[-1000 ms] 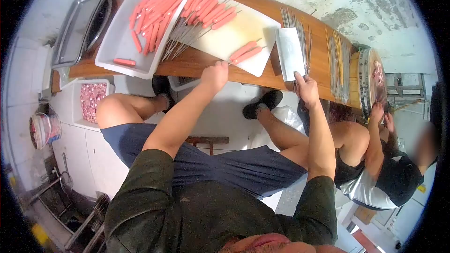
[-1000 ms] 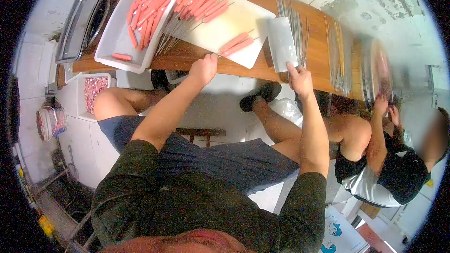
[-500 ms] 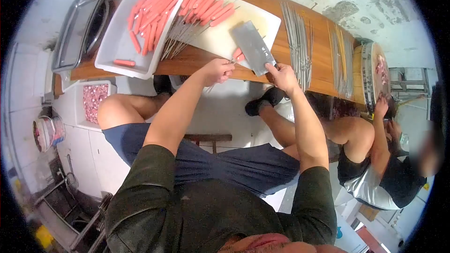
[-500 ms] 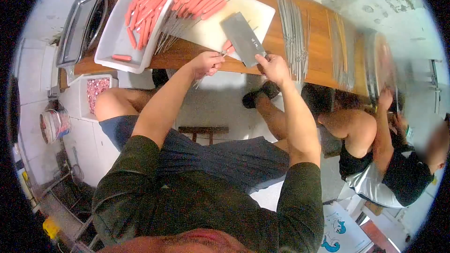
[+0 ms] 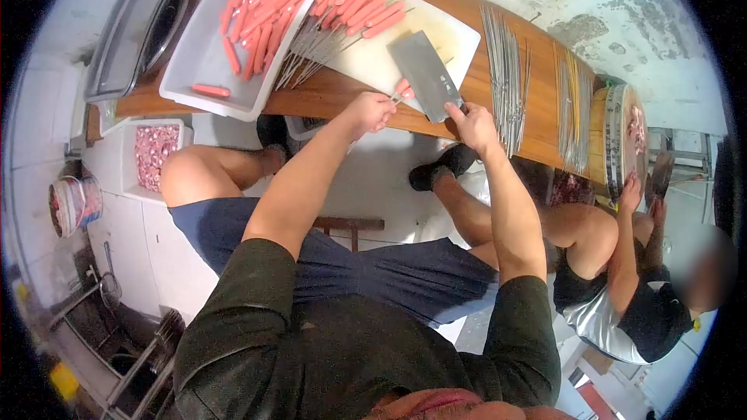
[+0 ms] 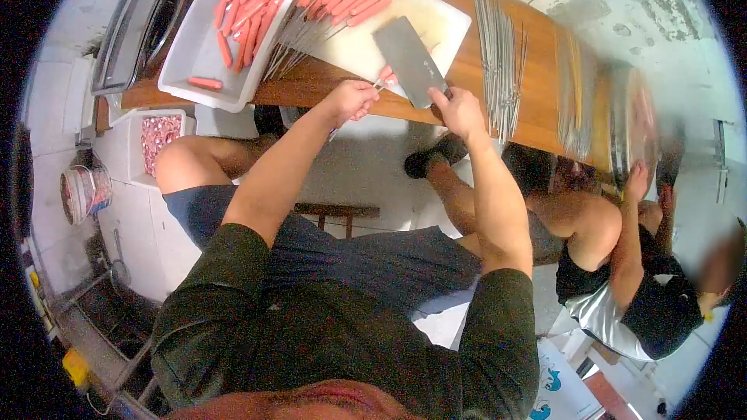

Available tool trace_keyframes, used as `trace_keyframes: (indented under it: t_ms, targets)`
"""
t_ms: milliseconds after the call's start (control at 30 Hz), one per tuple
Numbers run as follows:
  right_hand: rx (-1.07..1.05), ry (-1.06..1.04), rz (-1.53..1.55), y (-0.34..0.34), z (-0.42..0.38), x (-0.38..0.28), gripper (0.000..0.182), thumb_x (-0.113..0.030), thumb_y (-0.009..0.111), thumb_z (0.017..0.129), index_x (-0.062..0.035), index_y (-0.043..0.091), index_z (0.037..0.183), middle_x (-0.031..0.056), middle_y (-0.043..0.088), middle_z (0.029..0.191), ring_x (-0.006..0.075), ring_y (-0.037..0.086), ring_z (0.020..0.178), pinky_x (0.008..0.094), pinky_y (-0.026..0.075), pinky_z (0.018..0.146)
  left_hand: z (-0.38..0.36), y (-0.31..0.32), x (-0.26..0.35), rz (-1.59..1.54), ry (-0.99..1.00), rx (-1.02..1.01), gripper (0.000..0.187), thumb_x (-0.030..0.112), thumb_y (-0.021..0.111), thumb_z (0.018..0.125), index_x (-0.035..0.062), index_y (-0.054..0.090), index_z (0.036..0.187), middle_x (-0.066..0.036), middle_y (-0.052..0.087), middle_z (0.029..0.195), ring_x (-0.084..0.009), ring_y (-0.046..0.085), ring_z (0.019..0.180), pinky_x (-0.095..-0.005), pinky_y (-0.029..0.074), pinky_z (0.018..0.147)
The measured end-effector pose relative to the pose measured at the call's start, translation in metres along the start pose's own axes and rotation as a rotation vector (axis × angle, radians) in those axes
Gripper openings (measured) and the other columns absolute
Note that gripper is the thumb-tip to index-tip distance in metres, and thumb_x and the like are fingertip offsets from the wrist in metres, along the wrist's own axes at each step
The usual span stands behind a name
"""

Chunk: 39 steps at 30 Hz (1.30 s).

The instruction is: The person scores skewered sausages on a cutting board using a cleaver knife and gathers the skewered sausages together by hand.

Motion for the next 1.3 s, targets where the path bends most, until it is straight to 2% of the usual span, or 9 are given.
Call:
trace_keyframes:
  t_ms: [167,300,333,467,700,967,1133,1233,1300]
  targets:
    - [-0.066,-0.02,-0.03,0.004,-0.011,0.042,0.052,-0.049,0.061,0.089,0.0029,0.069,0.085,0.0143,0.069,0.073,0.0286,0.068,0.072,0.0379,0.051,0.074,0.0,0.0,0.0,-0.034,-0.02,-0.036,0.018,0.02,0.053,0.096,0.0043,0.055,0.087,0.002,0.045,0.064,-0.0079,0.039,0.046,-0.024,0.03,0.04]
    - [-0.145,0.155,0.095,-0.006,-0.005,0.037,0.053,-0.048,0.063,0.088,0.0044,0.07,0.092,0.0187,0.069,0.077,0.0293,0.066,0.072,0.0368,0.051,0.072,-0.001,0.001,0.001,-0.007,-0.048,-0.03,0.018,0.02,0.053,0.096,0.005,0.055,0.087,0.002,0.045,0.064,-0.0079,0.039,0.046,-0.0242,0.029,0.04]
    - [-0.112,0.114,0.192,-0.001,0.005,0.036,0.056,-0.049,0.063,0.088,0.0064,0.07,0.091,0.0211,0.068,0.076,0.0309,0.066,0.073,0.0374,0.051,0.071,0.0,0.001,0.001,-0.001,-0.052,-0.025,0.018,0.02,0.053,0.096,0.0051,0.055,0.086,0.002,0.045,0.063,-0.0079,0.039,0.046,-0.0242,0.029,0.04]
    - [0.007,0.019,0.019,-0.007,0.021,0.013,0.056,-0.049,0.061,0.088,0.0066,0.068,0.087,0.0196,0.067,0.072,0.0312,0.067,0.073,0.0392,0.051,0.072,-0.002,-0.002,0.005,0.04,-0.044,-0.006,0.018,0.02,0.054,0.095,0.0047,0.055,0.085,0.002,0.045,0.062,-0.008,0.039,0.046,-0.0242,0.03,0.04]
    - [-0.153,0.075,-0.039,-0.016,-0.004,0.045,0.053,-0.048,0.063,0.088,0.0055,0.069,0.088,0.0201,0.067,0.075,0.0303,0.065,0.072,0.0383,0.05,0.071,0.001,-0.007,0.005,0.031,-0.039,-0.033,0.018,0.02,0.056,0.094,0.0054,0.055,0.084,0.002,0.046,0.061,-0.0078,0.039,0.045,-0.0242,0.031,0.039]
    - [-0.014,0.021,-0.093,-0.017,0.04,0.02,0.057,-0.051,0.059,0.089,0.0039,0.069,0.101,0.0241,0.069,0.084,0.0377,0.068,0.084,0.0424,0.05,0.079,-0.001,-0.007,0.008,0.021,-0.042,-0.014,0.015,0.018,0.057,0.092,0.0052,0.055,0.083,0.002,0.046,0.062,-0.0082,0.04,0.045,-0.0252,0.03,0.04]
    - [-0.125,0.057,0.032,-0.006,0.023,0.047,0.058,-0.05,0.061,0.088,0.0072,0.069,0.095,0.0246,0.068,0.082,0.0364,0.068,0.081,0.0399,0.051,0.078,0.0,-0.009,0.007,0.026,-0.046,-0.015,0.015,0.015,0.057,0.089,0.0038,0.056,0.079,0.001,0.047,0.063,-0.0092,0.041,0.048,-0.0261,0.03,0.041]
    - [-0.117,0.062,-0.014,-0.021,0.006,0.055,0.056,-0.048,0.062,0.088,0.0076,0.069,0.094,0.0241,0.068,0.081,0.035,0.068,0.08,0.039,0.051,0.077,-0.002,-0.008,0.009,0.056,-0.073,-0.02,0.015,0.018,0.057,0.092,0.0067,0.054,0.083,0.002,0.045,0.061,-0.0073,0.038,0.044,-0.024,0.029,0.038]
    - [-0.11,0.085,0.011,-0.027,0.008,0.049,0.058,-0.05,0.06,0.089,0.0071,0.068,0.096,0.0263,0.068,0.083,0.0385,0.067,0.083,0.0408,0.051,0.078,-0.001,-0.008,0.006,0.028,-0.066,-0.045,0.014,0.017,0.056,0.092,0.0068,0.054,0.082,0.002,0.045,0.061,-0.0074,0.038,0.044,-0.0243,0.03,0.038]
Point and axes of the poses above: each hand's wrist, its own z-axis towards the middle knuckle, its own y-axis out of the palm, x = y × z, the point moved 6 cm from there along z, towards the middle knuckle
